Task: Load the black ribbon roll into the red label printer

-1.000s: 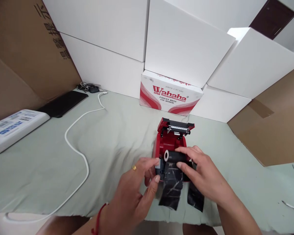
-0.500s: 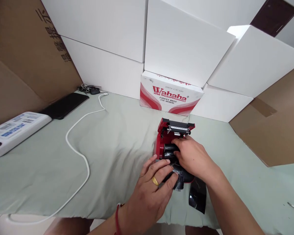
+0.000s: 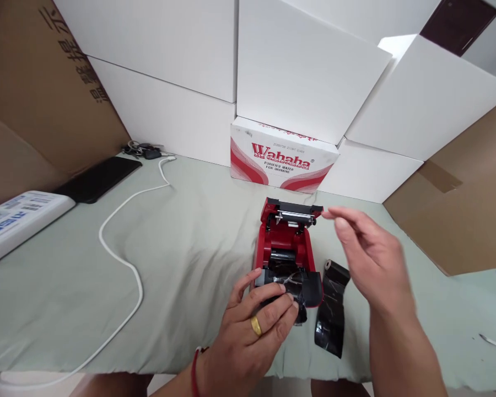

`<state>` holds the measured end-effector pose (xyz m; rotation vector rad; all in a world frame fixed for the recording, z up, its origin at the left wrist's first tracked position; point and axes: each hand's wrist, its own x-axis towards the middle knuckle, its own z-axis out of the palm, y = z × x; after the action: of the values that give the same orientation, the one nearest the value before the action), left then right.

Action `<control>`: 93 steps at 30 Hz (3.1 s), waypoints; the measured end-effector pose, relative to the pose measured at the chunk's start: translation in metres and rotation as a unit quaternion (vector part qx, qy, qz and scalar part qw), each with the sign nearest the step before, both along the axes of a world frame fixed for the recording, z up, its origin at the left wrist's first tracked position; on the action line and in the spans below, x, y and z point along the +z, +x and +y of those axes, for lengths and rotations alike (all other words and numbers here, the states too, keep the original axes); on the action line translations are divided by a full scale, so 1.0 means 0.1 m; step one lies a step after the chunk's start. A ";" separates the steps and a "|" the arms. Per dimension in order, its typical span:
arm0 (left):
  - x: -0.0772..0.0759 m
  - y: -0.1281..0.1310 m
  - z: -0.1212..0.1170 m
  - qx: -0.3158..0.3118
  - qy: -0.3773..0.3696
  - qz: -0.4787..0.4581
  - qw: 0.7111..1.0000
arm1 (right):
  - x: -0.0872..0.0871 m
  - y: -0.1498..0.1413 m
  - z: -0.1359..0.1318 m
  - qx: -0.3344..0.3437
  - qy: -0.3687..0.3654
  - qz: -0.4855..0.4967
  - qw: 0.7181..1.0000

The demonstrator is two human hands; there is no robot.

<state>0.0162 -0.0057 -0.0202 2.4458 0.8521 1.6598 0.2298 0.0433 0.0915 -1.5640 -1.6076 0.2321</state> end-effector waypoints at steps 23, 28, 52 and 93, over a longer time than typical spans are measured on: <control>0.03 -0.13 0.14 -0.051 -0.022 -0.023 0.998 | -0.75 0.17 -0.40 0.184 0.027 -0.117 0.976; 0.02 -0.27 0.38 -0.035 -0.158 -0.036 0.986 | -0.76 0.14 -0.38 0.174 0.018 -0.078 0.981; 0.02 -0.17 0.53 -0.166 -0.465 -0.306 0.814 | -0.54 -0.12 -0.50 0.076 -0.118 0.062 0.988; 0.44 -0.37 0.28 -0.176 -0.645 -0.336 0.663 | -0.34 -0.82 -0.66 0.002 0.220 0.174 0.960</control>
<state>-0.0213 0.0222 0.0235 0.8248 0.8408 0.9729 0.1478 -0.0227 0.0571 -1.1071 -1.2782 0.1302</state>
